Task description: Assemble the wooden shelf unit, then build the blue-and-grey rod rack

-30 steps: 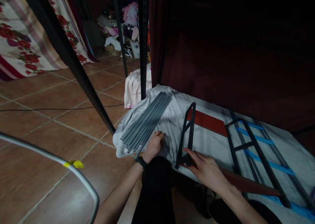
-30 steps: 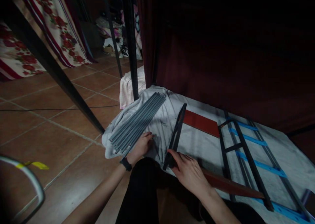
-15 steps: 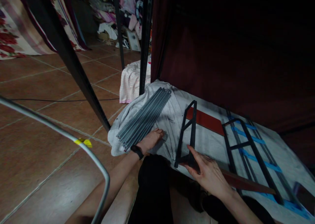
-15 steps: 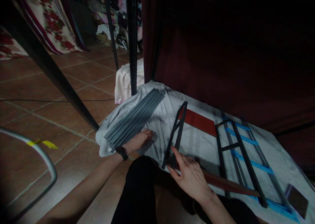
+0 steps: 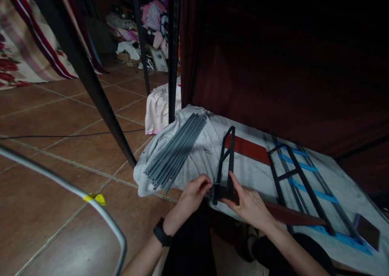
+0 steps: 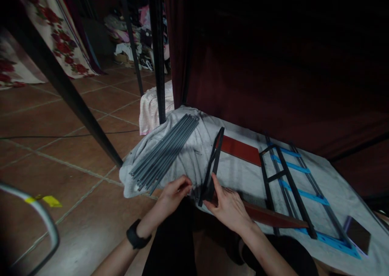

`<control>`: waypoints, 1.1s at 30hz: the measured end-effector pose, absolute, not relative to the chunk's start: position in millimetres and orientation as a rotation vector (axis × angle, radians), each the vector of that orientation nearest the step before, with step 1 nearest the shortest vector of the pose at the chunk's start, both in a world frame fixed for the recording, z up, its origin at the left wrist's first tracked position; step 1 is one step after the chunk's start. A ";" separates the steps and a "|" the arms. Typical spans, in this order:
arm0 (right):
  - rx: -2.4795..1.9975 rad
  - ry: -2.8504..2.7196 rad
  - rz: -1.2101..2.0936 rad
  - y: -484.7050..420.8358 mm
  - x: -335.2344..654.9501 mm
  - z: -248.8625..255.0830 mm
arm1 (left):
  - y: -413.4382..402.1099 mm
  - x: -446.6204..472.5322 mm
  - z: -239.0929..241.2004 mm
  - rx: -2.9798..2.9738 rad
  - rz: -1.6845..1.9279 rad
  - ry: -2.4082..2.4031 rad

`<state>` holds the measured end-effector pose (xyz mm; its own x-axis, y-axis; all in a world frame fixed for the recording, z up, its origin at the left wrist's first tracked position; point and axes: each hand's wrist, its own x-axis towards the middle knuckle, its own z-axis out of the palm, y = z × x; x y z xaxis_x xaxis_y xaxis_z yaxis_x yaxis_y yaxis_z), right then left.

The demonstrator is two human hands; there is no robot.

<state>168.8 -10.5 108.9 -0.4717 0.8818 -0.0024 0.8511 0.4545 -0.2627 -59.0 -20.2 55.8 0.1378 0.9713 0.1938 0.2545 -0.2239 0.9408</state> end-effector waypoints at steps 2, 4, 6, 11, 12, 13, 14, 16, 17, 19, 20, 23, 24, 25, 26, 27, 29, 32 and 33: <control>-1.534 -2.574 0.353 -9.9 169.3 108.3 | -25.8 -47.2 58.0 1.646 1.164 1.213; -1.527 -2.592 0.360 -9.5 169.6 108.3 | -26.7 -39.5 59.0 1.676 1.183 1.208; -1.518 -2.603 0.365 -9.2 169.8 108.9 | -25.7 -35.2 59.4 1.693 1.183 1.203; -1.512 -2.613 0.351 -8.9 169.0 110.8 | -22.3 -31.5 59.1 1.734 1.152 1.192; -1.511 -2.616 0.354 -8.9 168.6 110.8 | -21.5 -31.1 59.0 1.746 1.154 1.185; -1.512 -2.617 0.360 -8.9 168.1 110.7 | -20.4 -30.7 59.0 1.760 1.152 1.174; -1.513 -2.615 0.368 -8.8 167.8 110.4 | -19.1 -30.2 59.3 1.774 1.147 1.163; -1.514 -2.605 0.389 -8.7 167.4 110.3 | -15.8 -29.2 61.3 1.800 1.129 1.150; -1.511 -2.599 0.404 -8.6 167.7 110.8 | -13.8 -29.0 63.3 1.820 1.111 1.143; -1.503 -2.590 0.467 -7.8 169.3 113.5 | -9.0 -29.3 69.5 1.887 1.058 1.110; -1.498 -2.581 0.520 -7.2 170.7 115.8 | -6.4 -30.0 73.5 1.928 1.024 1.084; -1.455 -2.531 0.746 -4.1 176.7 124.9 | 0.6 -33.2 86.4 2.003 0.907 1.013; -1.425 -2.516 0.823 -2.7 178.8 127.7 | 2.3 -34.3 89.9 1.998 0.877 1.008; -1.387 -2.504 0.890 -1.3 180.7 130.0 | 3.5 -35.2 92.5 1.980 0.853 1.011; -1.351 -2.497 0.944 0.1 182.2 131.7 | 4.2 -35.8 94.2 1.953 0.838 1.022; -1.327 -2.490 0.979 1.4 183.2 132.6 | 4.7 -36.1 95.0 1.920 0.829 1.033; -1.315 -2.479 0.994 3.2 183.5 132.8 | 5.4 -36.1 94.3 1.837 0.829 1.048; -1.351 -2.485 0.964 3.8 180.8 131.2 | 8.0 -35.0 90.2 1.682 0.841 1.009; -1.366 -2.489 0.953 3.6 179.6 130.9 | 9.3 -34.4 88.4 1.627 0.847 0.984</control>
